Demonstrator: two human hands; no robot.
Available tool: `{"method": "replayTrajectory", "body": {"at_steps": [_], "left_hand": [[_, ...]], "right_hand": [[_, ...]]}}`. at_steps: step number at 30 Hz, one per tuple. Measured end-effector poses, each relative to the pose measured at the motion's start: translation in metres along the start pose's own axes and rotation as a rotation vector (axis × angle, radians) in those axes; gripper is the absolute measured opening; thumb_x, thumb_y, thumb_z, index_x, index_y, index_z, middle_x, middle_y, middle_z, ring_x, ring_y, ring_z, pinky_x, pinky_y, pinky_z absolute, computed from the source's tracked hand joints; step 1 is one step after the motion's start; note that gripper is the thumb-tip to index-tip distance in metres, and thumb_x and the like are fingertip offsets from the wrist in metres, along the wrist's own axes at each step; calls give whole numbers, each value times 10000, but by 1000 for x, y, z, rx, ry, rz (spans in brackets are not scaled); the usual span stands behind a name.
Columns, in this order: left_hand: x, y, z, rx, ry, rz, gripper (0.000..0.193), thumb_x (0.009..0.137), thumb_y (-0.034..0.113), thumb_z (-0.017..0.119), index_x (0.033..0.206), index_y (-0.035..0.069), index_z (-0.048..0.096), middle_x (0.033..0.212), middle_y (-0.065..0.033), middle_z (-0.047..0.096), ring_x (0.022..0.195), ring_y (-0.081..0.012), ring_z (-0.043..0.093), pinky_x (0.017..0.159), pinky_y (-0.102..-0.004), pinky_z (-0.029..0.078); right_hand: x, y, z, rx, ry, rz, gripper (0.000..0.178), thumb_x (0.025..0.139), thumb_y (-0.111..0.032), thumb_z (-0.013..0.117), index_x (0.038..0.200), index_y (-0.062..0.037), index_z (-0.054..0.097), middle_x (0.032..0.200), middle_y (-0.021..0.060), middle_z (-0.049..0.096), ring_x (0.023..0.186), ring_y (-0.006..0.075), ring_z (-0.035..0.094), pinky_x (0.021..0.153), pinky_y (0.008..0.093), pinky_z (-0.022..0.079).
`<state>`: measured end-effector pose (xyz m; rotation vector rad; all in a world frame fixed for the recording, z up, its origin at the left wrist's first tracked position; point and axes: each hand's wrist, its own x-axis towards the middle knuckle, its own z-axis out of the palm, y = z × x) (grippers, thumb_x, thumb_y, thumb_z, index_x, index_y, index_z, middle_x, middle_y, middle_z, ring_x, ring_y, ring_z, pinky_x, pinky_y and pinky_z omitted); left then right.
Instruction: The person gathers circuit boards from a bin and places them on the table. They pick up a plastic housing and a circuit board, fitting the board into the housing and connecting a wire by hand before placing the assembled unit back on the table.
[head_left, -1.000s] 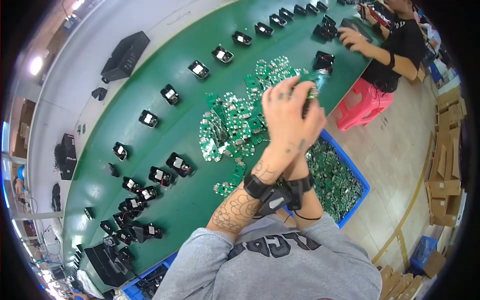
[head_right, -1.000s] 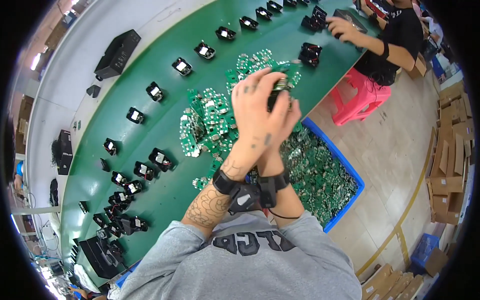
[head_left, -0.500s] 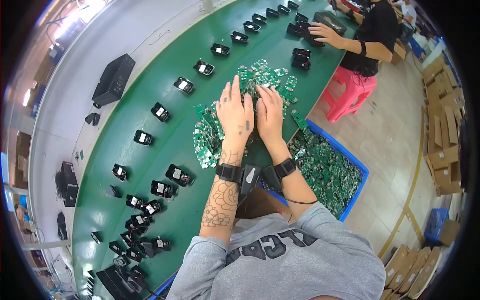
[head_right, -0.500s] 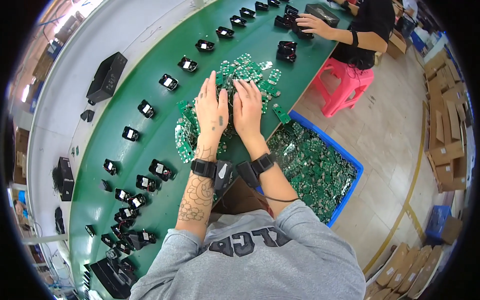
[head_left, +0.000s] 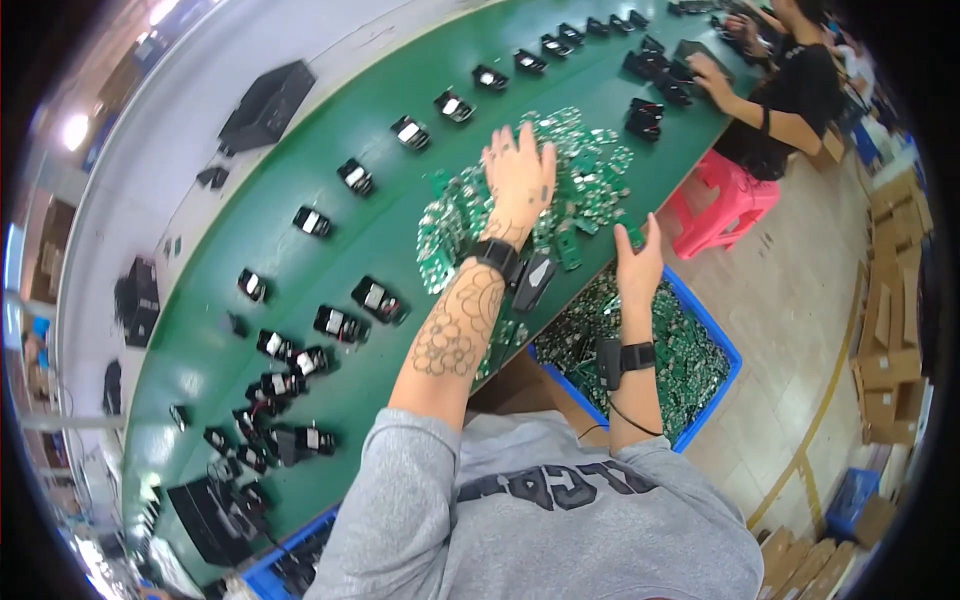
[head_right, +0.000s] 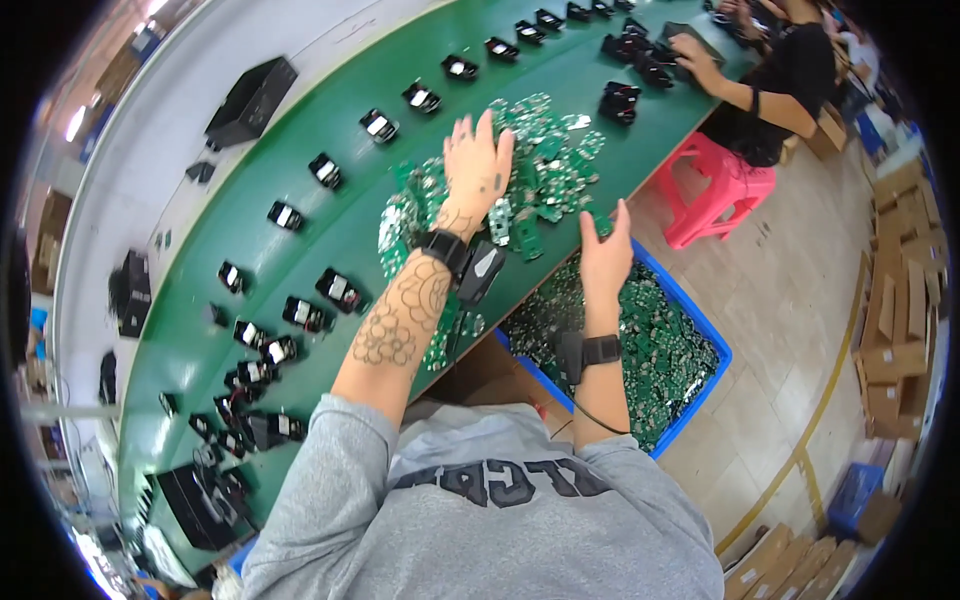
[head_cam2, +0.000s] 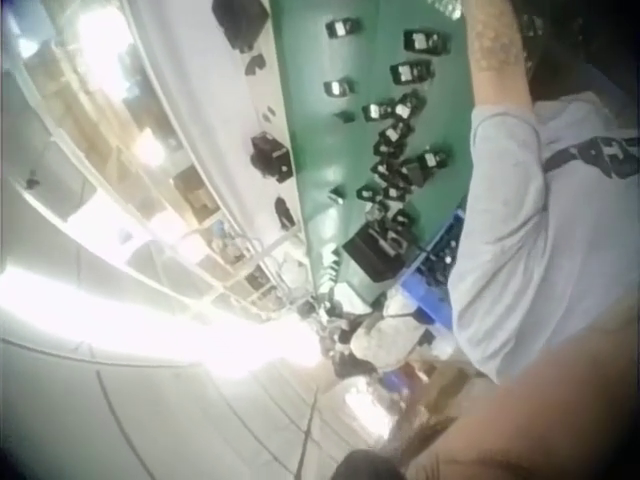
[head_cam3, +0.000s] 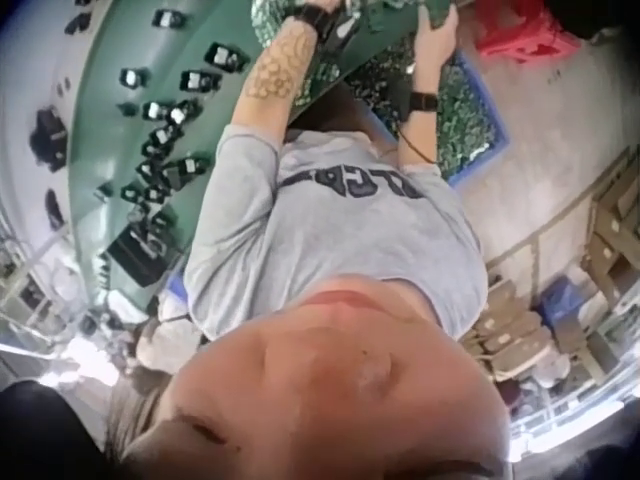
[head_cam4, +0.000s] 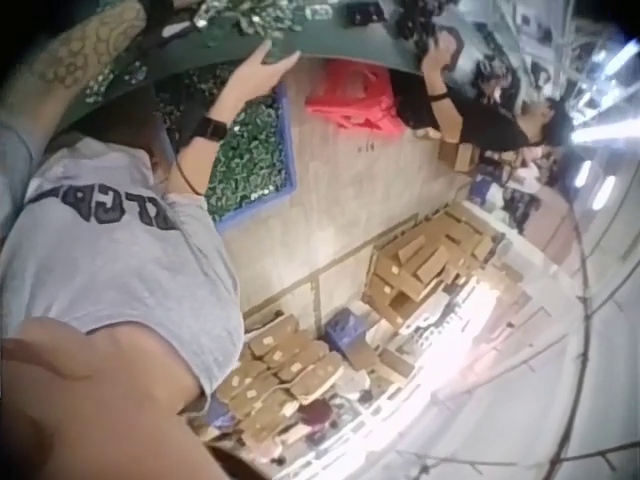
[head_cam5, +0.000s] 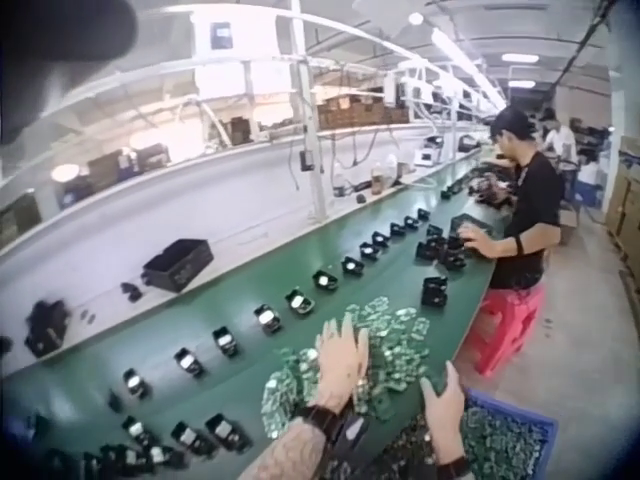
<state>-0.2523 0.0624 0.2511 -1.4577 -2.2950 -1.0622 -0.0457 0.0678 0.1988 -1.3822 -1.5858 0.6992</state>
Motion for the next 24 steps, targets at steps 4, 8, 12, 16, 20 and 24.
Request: {"method": "replayTrajectory", "body": {"at_steps": [4, 8, 12, 16, 20, 24], "left_hand": [[3, 2, -74, -140, 149, 120, 468, 919, 270, 535, 1315, 26, 476, 1313, -260, 499, 1245, -405, 446, 1055, -509, 322], [-38, -8, -230, -718, -70, -151, 327, 915, 247, 584, 1148, 19, 614, 1049, -137, 661, 1026, -201, 618, 861, -347, 479], [-64, -34, -348, -531, -81, -494, 343, 955, 275, 501, 1104, 7, 655, 811, -119, 697, 659, -180, 667, 633, -272, 528], [-87, -207, -371, 392, -67, -702, 417, 820, 356, 564, 1067, 37, 670, 950, -201, 684, 909, -340, 660, 842, -404, 507], [-121, -288, -340, 632, -39, -817, 422, 830, 322, 581, 1134, 32, 621, 1133, -224, 628, 1053, -382, 599, 913, -444, 485], [-127, -302, -361, 720, 269, -800, 385, 833, 296, 585, 1112, 34, 617, 1131, -234, 615, 1032, -406, 600, 895, -471, 492]], "right_hand": [[9, 17, -17, 14, 50, -130, 323, 868, -271, 662, 1081, -29, 651, 834, 106, 656, 729, 191, 596, 693, 315, 475], [14, 32, -44, 289, -40, 10, 277, 925, -204, 624, 1091, 17, 626, 862, 55, 665, 731, 107, 614, 630, 238, 478], [13, 30, -62, 820, -181, 214, 248, 921, -120, 611, 1151, -34, 576, 1127, 75, 622, 988, 172, 616, 830, 301, 504], [4, -7, -32, 1141, -483, 97, 161, 907, -81, 604, 1063, -50, 577, 1218, 81, 566, 1074, 189, 581, 905, 351, 506], [-7, -37, -5, 1034, -586, -29, 159, 907, -54, 583, 1064, -35, 564, 1240, 103, 537, 1086, 206, 566, 867, 364, 511], [-28, -59, -16, 912, -744, -60, 105, 917, -58, 560, 1021, -44, 571, 927, 97, 642, 835, 195, 643, 637, 258, 476]]}}
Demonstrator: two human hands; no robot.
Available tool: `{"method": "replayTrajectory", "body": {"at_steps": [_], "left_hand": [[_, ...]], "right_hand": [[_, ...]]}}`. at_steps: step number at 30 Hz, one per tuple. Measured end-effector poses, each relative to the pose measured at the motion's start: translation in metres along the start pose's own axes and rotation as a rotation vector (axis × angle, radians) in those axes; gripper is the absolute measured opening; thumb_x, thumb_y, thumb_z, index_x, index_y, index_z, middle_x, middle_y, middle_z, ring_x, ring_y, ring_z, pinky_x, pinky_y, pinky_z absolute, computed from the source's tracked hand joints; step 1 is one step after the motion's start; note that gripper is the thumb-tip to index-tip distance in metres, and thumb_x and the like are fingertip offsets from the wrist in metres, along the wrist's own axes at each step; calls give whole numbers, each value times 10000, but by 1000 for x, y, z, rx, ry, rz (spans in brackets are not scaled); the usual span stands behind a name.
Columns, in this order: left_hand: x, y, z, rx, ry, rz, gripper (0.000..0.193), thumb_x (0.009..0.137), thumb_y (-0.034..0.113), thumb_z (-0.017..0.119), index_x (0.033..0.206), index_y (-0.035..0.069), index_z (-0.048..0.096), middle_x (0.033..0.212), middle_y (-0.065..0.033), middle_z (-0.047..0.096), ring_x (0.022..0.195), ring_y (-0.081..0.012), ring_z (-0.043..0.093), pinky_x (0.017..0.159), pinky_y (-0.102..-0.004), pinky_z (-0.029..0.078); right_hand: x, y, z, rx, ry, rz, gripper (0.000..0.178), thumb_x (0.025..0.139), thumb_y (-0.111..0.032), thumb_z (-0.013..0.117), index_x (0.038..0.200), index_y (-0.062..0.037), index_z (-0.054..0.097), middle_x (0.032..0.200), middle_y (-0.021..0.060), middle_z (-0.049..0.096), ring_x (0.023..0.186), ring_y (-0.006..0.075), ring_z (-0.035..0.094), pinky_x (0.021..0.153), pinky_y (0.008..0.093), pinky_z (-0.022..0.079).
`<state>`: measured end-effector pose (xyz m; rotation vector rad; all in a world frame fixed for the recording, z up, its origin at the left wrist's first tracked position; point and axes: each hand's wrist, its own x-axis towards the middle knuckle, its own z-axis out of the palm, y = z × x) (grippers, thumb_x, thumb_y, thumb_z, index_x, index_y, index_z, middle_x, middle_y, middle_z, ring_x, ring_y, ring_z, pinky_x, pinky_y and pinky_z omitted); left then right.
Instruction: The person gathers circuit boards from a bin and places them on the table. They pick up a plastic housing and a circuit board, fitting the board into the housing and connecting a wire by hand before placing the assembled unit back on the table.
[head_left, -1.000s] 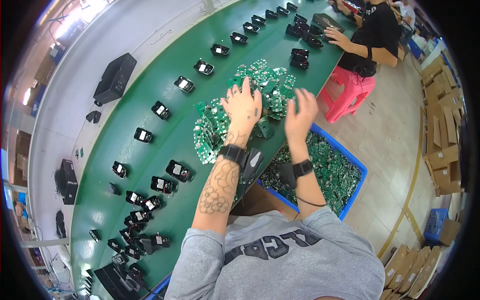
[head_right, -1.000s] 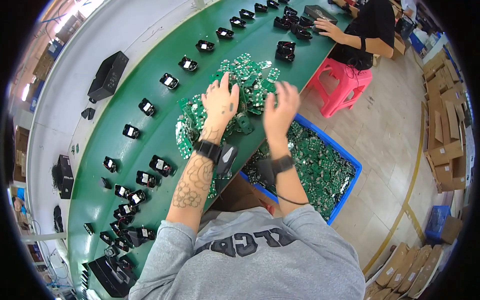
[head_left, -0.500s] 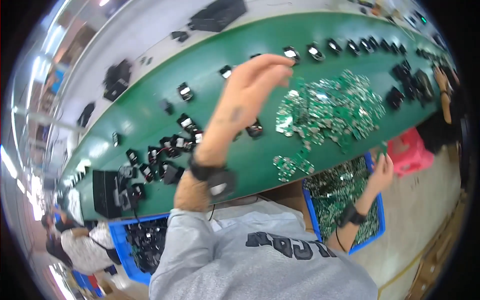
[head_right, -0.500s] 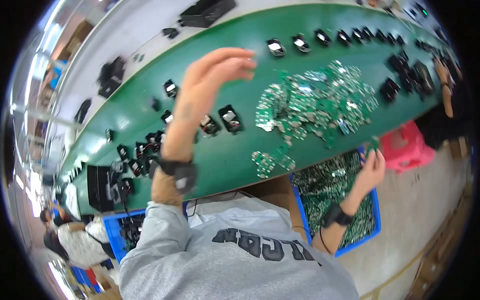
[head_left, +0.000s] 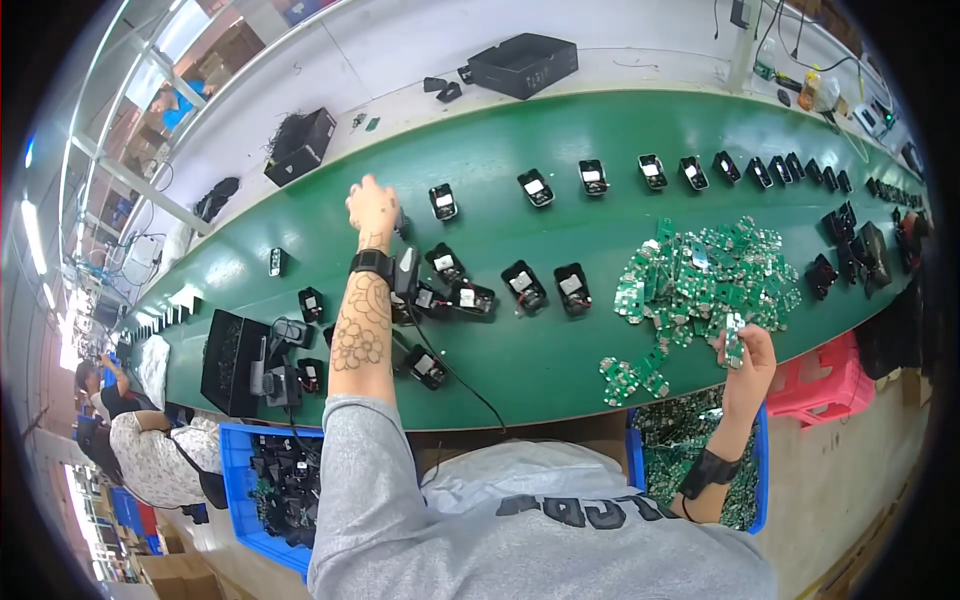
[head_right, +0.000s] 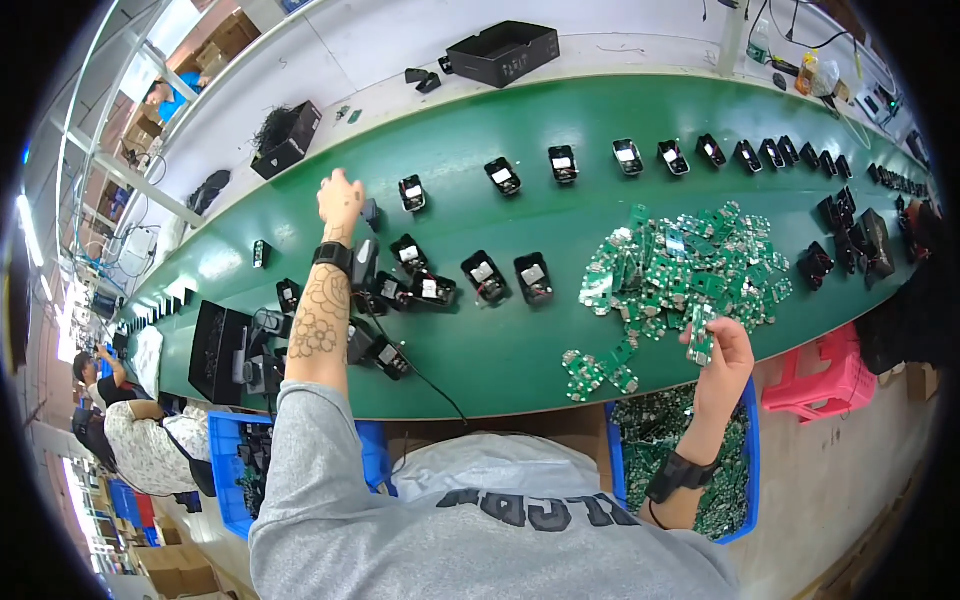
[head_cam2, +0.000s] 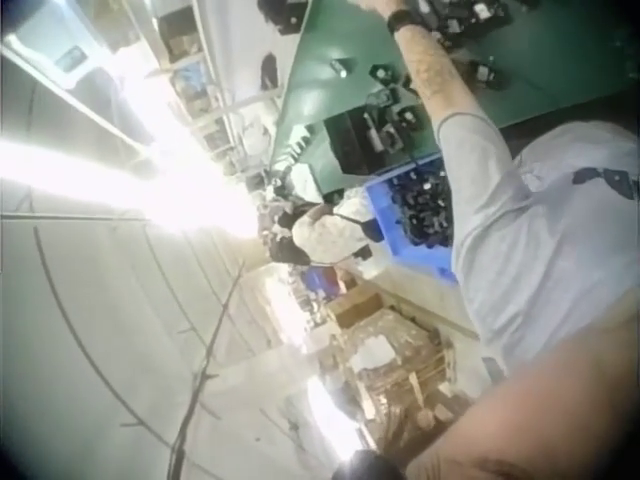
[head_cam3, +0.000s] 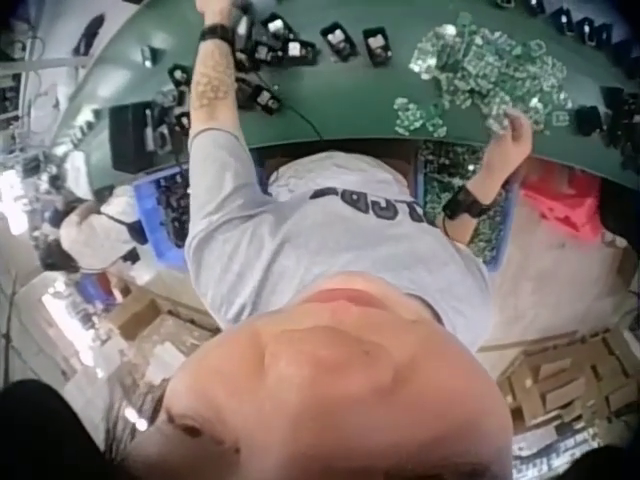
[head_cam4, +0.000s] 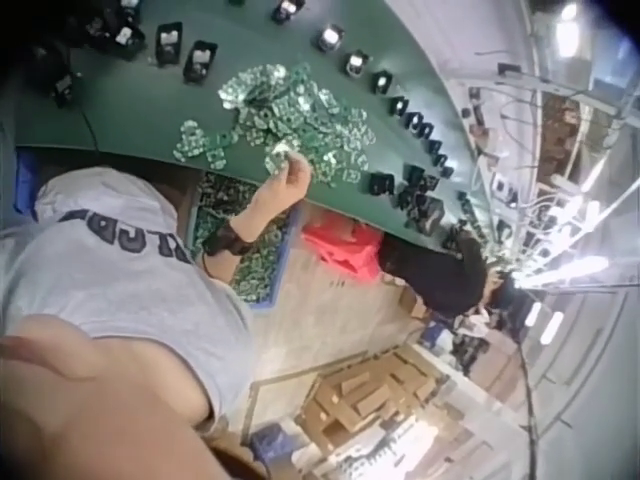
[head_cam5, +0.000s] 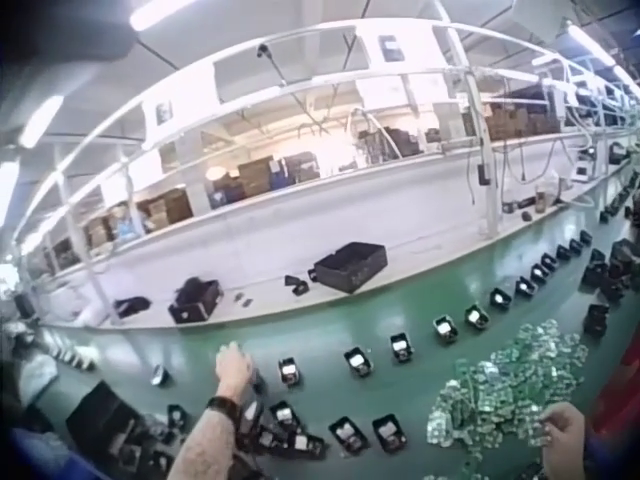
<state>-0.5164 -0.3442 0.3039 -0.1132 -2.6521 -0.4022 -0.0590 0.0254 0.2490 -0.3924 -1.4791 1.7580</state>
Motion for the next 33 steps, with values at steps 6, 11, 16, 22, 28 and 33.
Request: {"method": "replayTrajectory", "body": {"at_steps": [6, 11, 16, 22, 28, 33], "left_hand": [[43, -91, 12, -102, -492, 107, 422, 787, 151, 554, 1189, 31, 610, 1144, -188, 646, 980, -321, 647, 846, -412, 520], [36, -75, 22, -349, -785, 371, 453, 791, 47, 549, 1229, 132, 624, 1163, -94, 653, 962, -232, 640, 735, -342, 539], [60, -57, 14, -241, -821, 673, 253, 839, 98, 627, 1085, 87, 689, 1000, -147, 692, 889, -261, 653, 787, -380, 515], [82, -43, 16, 55, -829, 717, 217, 801, 111, 648, 1003, 106, 726, 959, -128, 701, 892, -298, 642, 807, -395, 517], [45, 3, 34, 108, -618, 764, 416, 838, 425, 622, 1057, 77, 682, 971, -174, 686, 979, -376, 602, 863, -439, 485], [10, 0, 45, -200, -542, 603, 404, 783, 286, 723, 1073, 56, 562, 939, -202, 676, 916, -397, 638, 802, -470, 495]], "right_hand": [[-18, 1, 46, 220, 56, 170, 99, 908, -46, 551, 981, 6, 593, 907, 60, 622, 805, 136, 603, 707, 229, 472], [-40, -8, 90, 128, 48, 180, 111, 910, -58, 559, 984, 7, 611, 893, 8, 599, 784, 79, 566, 702, 211, 455], [-74, -13, 123, -86, 50, 196, 120, 887, -7, 581, 997, -29, 623, 876, -24, 613, 731, 40, 549, 647, 174, 435], [-100, -24, 138, -112, 188, 178, 281, 879, -7, 590, 1159, -24, 572, 917, -21, 611, 761, 42, 555, 631, 172, 432], [-78, -26, 151, -62, 258, 281, 339, 882, -37, 599, 1217, -7, 563, 1025, 31, 645, 825, 70, 610, 605, 192, 486], [-44, -33, 172, -114, 58, 199, 190, 862, -47, 650, 1046, -1, 642, 811, 22, 667, 669, 69, 591, 580, 196, 464]]}}
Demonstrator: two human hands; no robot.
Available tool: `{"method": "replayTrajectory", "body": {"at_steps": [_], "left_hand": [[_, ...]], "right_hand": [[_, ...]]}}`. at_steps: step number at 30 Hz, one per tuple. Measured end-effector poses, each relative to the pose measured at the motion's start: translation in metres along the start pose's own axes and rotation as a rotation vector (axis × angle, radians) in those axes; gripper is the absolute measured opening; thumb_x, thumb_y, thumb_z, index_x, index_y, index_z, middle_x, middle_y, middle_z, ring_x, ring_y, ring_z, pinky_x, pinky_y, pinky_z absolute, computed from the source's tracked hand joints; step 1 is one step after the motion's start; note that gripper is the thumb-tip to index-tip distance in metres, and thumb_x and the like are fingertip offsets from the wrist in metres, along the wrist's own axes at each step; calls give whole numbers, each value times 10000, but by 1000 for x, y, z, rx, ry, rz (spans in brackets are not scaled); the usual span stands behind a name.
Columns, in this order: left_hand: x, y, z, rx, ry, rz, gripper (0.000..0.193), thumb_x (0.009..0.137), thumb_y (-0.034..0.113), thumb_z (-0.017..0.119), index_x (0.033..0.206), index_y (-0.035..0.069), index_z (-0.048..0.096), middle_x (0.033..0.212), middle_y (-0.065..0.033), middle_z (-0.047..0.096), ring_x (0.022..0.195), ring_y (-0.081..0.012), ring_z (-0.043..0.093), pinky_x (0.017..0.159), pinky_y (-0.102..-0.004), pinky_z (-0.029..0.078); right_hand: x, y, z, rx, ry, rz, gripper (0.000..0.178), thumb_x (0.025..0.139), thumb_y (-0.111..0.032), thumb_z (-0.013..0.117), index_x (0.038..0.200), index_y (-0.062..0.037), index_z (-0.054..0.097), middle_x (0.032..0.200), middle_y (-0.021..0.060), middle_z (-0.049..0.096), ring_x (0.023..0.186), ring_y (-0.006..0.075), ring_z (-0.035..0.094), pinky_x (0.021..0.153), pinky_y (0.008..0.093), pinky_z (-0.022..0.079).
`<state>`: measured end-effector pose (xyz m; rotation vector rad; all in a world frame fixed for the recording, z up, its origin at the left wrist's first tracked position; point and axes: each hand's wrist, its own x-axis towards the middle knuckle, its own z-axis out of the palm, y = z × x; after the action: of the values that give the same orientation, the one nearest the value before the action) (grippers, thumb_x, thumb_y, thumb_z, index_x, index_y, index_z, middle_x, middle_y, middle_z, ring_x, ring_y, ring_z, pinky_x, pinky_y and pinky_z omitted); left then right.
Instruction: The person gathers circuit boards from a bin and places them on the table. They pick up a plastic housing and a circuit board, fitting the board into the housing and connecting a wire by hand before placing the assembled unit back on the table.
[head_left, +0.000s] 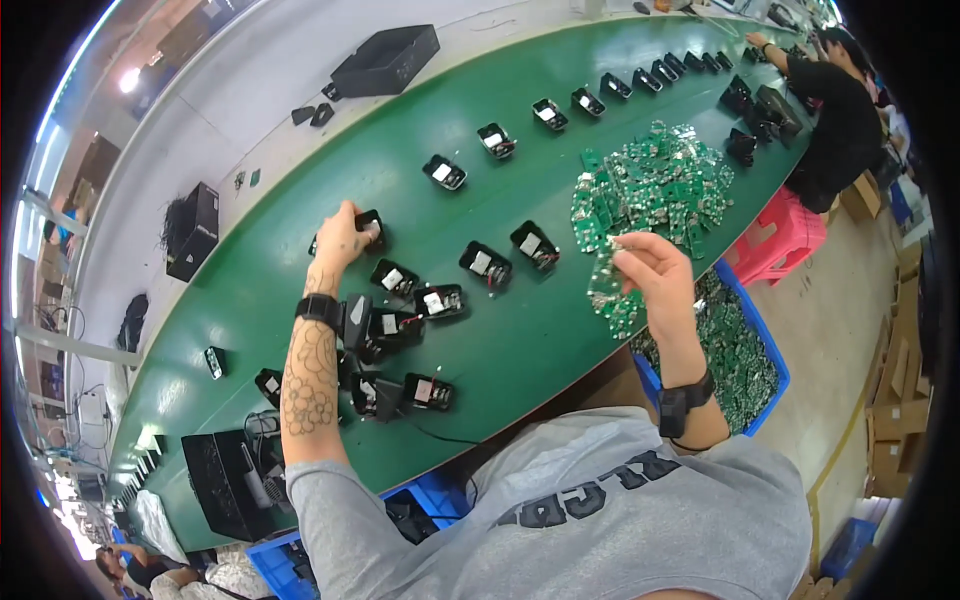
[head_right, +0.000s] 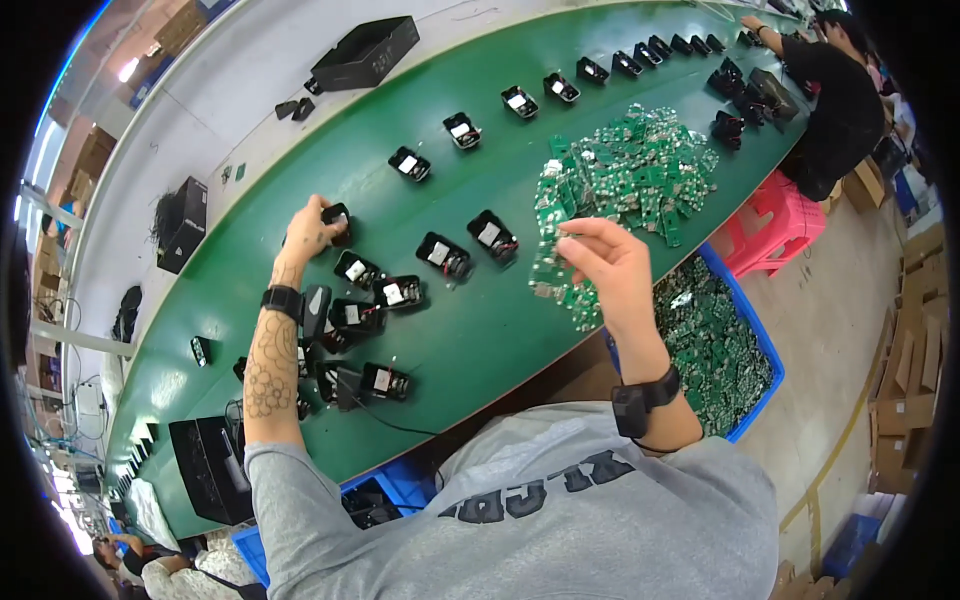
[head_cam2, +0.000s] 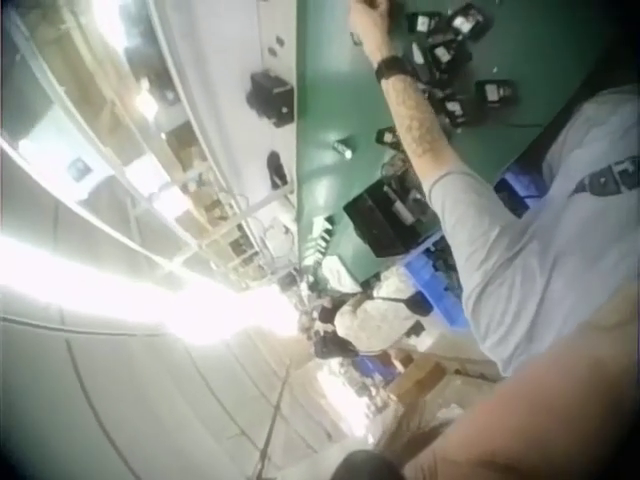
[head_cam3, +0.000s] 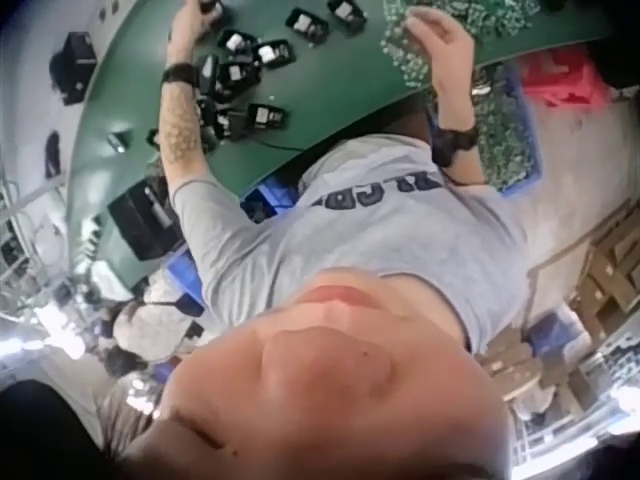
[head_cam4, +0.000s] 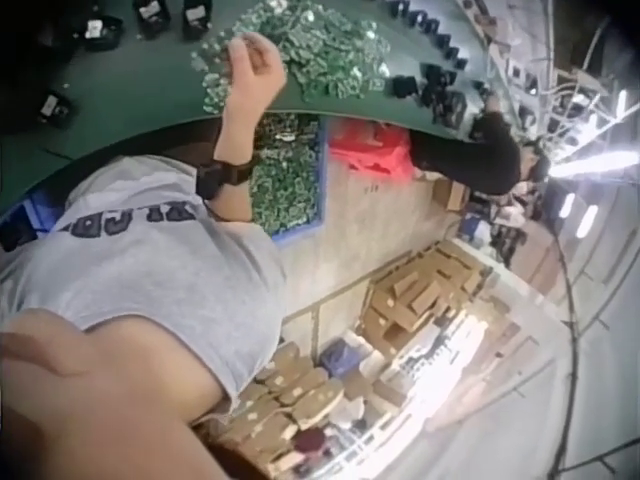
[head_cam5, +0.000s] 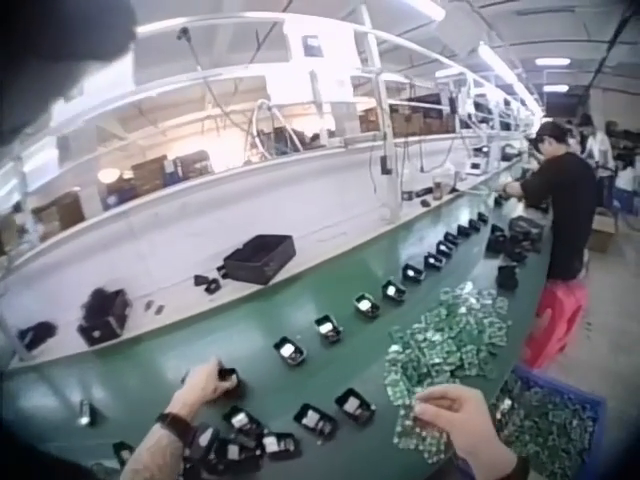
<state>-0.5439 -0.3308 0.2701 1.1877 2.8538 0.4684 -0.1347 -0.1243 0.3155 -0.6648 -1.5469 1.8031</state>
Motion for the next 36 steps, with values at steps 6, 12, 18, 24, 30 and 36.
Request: {"method": "replayTrajectory", "body": {"at_steps": [6, 12, 18, 24, 30, 36], "left_hand": [[-33, 11, -10, -513, 27, -119, 454, 827, 116, 638, 1241, 39, 469, 932, -146, 651, 850, -253, 662, 647, -368, 542], [-164, 190, -58, -1665, -4, -371, 342, 824, 36, 442, 1165, 8, 439, 1059, -182, 620, 579, -202, 625, 355, -244, 439], [-212, 244, -31, -1603, -77, -359, 521, 874, -19, 485, 1350, 150, 358, 898, -72, 570, 500, -88, 501, 403, -198, 371], [-207, 236, -12, -1545, -27, -398, 455, 902, -9, 495, 1318, 146, 400, 814, -10, 535, 507, -54, 480, 422, -189, 374], [-208, 225, -8, -1339, 23, -259, 438, 913, 4, 528, 1317, 124, 412, 891, -32, 567, 613, -66, 534, 529, -208, 442], [-210, 218, -2, -1387, 64, -229, 475, 900, -10, 515, 1350, 105, 417, 1117, -59, 532, 958, -116, 565, 803, -261, 484]], "right_hand": [[10, -3, 12, 123, -141, 28, 178, 848, -30, 654, 1025, -9, 643, 770, 10, 639, 619, 71, 567, 537, 192, 440], [11, 10, 16, 362, -350, 198, 134, 840, -63, 660, 959, -14, 624, 793, 40, 649, 623, 87, 598, 513, 193, 460], [-1, 11, 48, 373, -480, 332, 119, 803, -49, 674, 904, 1, 633, 834, 75, 646, 653, 106, 592, 482, 205, 458], [1, 8, 50, 210, -458, 242, 100, 782, -41, 683, 854, 15, 643, 828, 92, 637, 650, 106, 575, 468, 198, 450], [-6, -3, 76, 180, -507, 220, 107, 765, 82, 663, 869, 54, 668, 788, 106, 642, 566, 116, 595, 484, 205, 476], [-11, 7, 82, -31, -566, 72, 147, 758, 89, 691, 900, 52, 685, 808, 106, 657, 628, 119, 628, 534, 206, 496]]}}
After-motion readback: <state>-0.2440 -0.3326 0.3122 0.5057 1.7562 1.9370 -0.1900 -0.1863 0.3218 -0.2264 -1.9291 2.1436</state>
